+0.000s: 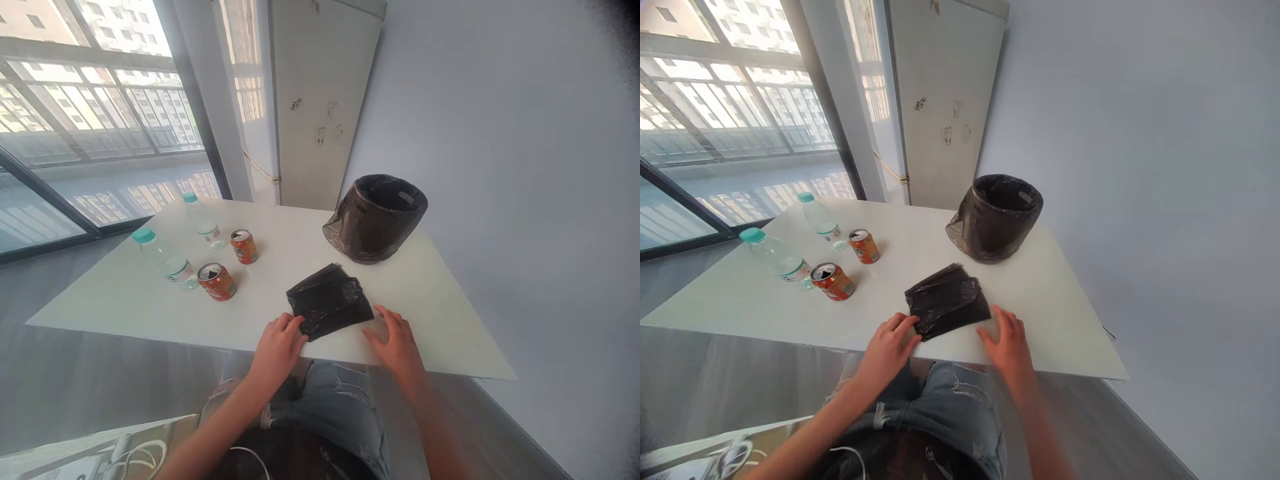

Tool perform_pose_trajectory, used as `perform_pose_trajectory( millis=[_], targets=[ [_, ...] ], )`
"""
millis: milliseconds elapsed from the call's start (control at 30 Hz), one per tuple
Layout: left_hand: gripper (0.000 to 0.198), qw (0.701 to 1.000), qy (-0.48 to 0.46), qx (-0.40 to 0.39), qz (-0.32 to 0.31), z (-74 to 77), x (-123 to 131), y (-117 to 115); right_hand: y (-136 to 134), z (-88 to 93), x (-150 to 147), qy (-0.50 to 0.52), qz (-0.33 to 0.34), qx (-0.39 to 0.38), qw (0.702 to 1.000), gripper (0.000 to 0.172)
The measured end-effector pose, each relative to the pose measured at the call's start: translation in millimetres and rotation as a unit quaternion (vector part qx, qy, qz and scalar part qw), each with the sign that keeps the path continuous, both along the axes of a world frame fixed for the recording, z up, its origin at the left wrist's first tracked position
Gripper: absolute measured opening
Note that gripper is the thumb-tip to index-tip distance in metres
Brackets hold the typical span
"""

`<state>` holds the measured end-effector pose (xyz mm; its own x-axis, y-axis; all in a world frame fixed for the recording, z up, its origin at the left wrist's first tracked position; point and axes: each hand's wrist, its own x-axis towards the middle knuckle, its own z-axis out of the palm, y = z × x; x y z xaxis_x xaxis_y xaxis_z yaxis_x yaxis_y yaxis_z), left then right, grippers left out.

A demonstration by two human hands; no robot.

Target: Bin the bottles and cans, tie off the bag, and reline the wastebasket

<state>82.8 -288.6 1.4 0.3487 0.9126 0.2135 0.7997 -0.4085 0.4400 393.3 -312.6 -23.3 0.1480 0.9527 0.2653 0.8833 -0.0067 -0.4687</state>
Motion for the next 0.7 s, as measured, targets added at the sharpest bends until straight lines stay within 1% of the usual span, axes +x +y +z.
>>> perform_pose_trajectory(
  millis=[67,100,167,233,300,367,433,533,567,633,667,700],
  targets=[
    [0.028,1.0,0.005,-0.008,-0.013,-5.0,16.7,1.1,17.7,-4.7,-0.8,0.019,-0.049,-0.016,0.998,0.058],
    [0.027,1.0,0.004,-0.002,-0.025,-7.6,23.4,2.3,25.7,-5.9,-2.8,0.031,-0.06,-0.023,0.997,0.06],
    [0.023,0.999,-0.006,0.018,-0.038,-12.5,31.4,5.9,38.8,-5.4,-8.9,0.055,-0.062,-0.034,0.996,0.061],
    [0.016,0.999,-0.011,0.032,-0.041,-16.3,31.6,10.9,48.0,-1.2,-15.3,0.076,-0.059,-0.045,0.994,0.06],
    [0.017,0.998,-0.005,0.034,-0.045,-17.2,26.4,16.7,53.8,5.1,-20.5,0.101,-0.052,-0.063,0.992,0.052],
    [0.019,0.998,0.002,0.035,-0.046,-13.8,18.6,21.6,55.1,12.2,-24.4,0.142,-0.036,-0.076,0.986,0.043],
    [0.018,0.998,-0.002,0.038,-0.053,-6.0,9.9,22.9,49.6,19.3,-28.0,0.186,-0.015,-0.073,0.98,0.04],
    [0.02,0.996,-0.017,0.04,-0.081,7.8,-5.6,15.4,27.2,28.3,-34.2,0.223,0.01,-0.07,0.972,0.049],
    [0.021,0.995,-0.019,0.038,-0.092,11.0,-11.5,11.0,17.2,30.3,-36.2,0.212,0.016,-0.066,0.975,0.056],
    [0.022,0.993,-0.013,0.035,-0.108,13.2,-23.6,1.9,-2.0,31.8,-39.0,0.147,0.037,-0.046,0.987,0.074],
    [0.031,0.993,-0.004,0.036,-0.114,12.0,-29.4,-1.8,-9.6,31.2,-39.7,0.097,0.061,-0.035,0.993,0.082],
    [0.046,0.992,0.007,0.039,-0.119,9.5,-34.5,-4.5,-15.1,29.8,-40.0,0.042,0.094,-0.028,0.994,0.088]
  ],
)
